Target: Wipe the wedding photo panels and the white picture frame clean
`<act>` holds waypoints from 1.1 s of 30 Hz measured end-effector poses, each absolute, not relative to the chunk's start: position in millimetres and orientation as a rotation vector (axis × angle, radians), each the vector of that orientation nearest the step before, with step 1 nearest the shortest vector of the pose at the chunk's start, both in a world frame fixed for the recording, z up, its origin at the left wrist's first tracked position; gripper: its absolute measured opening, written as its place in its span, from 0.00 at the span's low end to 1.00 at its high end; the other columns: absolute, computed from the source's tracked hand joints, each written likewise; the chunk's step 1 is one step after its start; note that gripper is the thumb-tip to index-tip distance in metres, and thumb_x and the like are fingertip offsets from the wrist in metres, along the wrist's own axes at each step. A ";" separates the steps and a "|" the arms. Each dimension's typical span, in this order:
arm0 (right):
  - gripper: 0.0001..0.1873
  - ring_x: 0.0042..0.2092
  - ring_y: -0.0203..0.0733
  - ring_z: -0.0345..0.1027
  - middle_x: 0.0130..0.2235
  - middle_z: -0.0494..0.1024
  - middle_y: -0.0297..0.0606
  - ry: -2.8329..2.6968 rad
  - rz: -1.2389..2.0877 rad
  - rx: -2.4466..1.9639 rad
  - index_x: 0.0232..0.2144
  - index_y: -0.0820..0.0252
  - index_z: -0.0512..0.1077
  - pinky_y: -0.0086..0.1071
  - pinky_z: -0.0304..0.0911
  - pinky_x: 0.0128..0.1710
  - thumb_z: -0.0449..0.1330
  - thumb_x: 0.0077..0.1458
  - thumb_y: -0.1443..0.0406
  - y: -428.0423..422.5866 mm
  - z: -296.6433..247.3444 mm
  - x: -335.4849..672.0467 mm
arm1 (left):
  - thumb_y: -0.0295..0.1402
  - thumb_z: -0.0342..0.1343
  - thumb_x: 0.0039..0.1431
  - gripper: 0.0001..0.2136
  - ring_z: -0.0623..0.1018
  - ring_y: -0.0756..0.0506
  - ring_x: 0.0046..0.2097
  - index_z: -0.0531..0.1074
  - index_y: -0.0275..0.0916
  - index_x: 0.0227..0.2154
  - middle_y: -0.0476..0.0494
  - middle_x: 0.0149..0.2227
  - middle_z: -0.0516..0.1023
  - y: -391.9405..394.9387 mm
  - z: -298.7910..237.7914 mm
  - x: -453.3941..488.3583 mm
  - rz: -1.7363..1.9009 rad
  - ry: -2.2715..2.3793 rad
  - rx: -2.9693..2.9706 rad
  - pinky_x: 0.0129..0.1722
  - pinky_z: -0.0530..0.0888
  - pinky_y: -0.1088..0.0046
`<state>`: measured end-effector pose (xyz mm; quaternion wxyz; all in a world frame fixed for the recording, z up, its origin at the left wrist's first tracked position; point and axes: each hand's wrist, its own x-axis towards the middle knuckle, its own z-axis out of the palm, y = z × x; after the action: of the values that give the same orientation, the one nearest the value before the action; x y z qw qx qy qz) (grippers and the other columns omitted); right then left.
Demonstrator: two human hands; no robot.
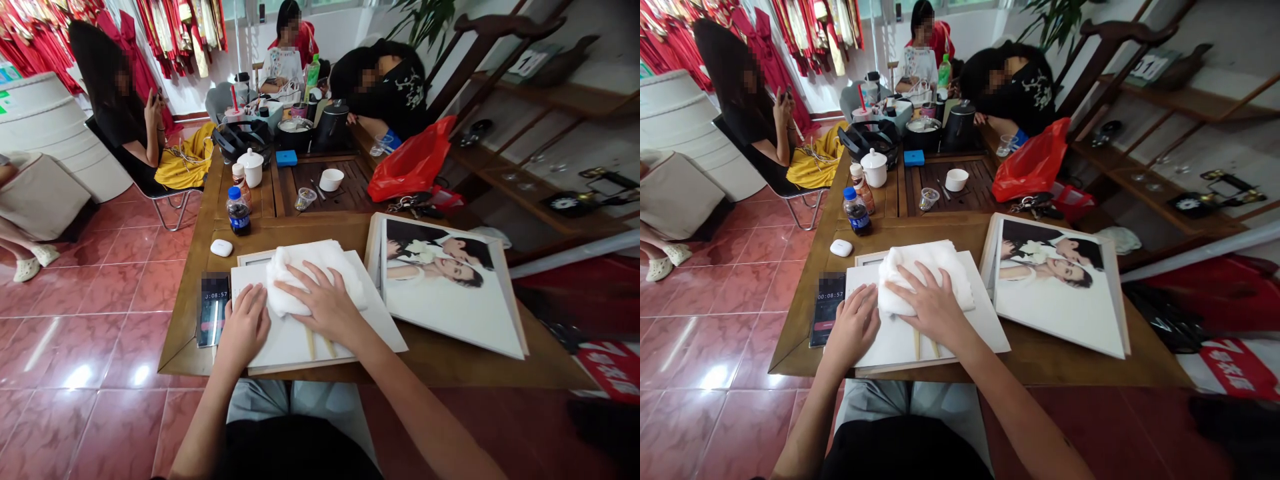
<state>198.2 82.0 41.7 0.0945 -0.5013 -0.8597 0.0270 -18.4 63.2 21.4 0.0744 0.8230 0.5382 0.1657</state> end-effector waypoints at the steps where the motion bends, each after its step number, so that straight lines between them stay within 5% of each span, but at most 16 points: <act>1: 0.30 0.70 0.64 0.48 0.72 0.56 0.39 -2.568 0.098 -1.451 0.67 0.41 0.63 0.63 0.47 0.60 0.59 0.64 0.55 80.5 42.2 198.8 | 0.28 0.48 0.69 0.20 0.67 0.36 0.68 0.67 0.41 0.62 0.34 0.65 0.71 63.1 21.7 -18.2 0.499 1.620 2.468 0.61 0.68 0.50; 18: 0.36 0.67 0.65 0.51 0.71 0.61 0.37 -2.635 0.024 -1.232 0.67 0.43 0.62 0.61 0.42 0.59 0.58 0.60 0.46 -11.5 32.8 206.3 | 0.29 0.46 0.70 0.20 0.65 0.37 0.68 0.66 0.41 0.63 0.35 0.66 0.69 61.4 23.2 -17.1 0.480 1.633 2.438 0.61 0.67 0.51; 33: 0.28 0.68 0.63 0.51 0.71 0.60 0.38 -2.468 0.119 -1.550 0.66 0.41 0.64 0.61 0.50 0.57 0.58 0.65 0.54 78.3 40.2 184.6 | 0.27 0.47 0.69 0.20 0.66 0.36 0.68 0.67 0.40 0.61 0.35 0.65 0.71 62.0 24.3 -17.5 0.503 1.607 2.444 0.61 0.67 0.49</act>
<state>184.6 78.3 40.2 0.1123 -0.5281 -0.8408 0.0405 -17.5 62.0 24.3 0.0868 0.8204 0.5394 0.1688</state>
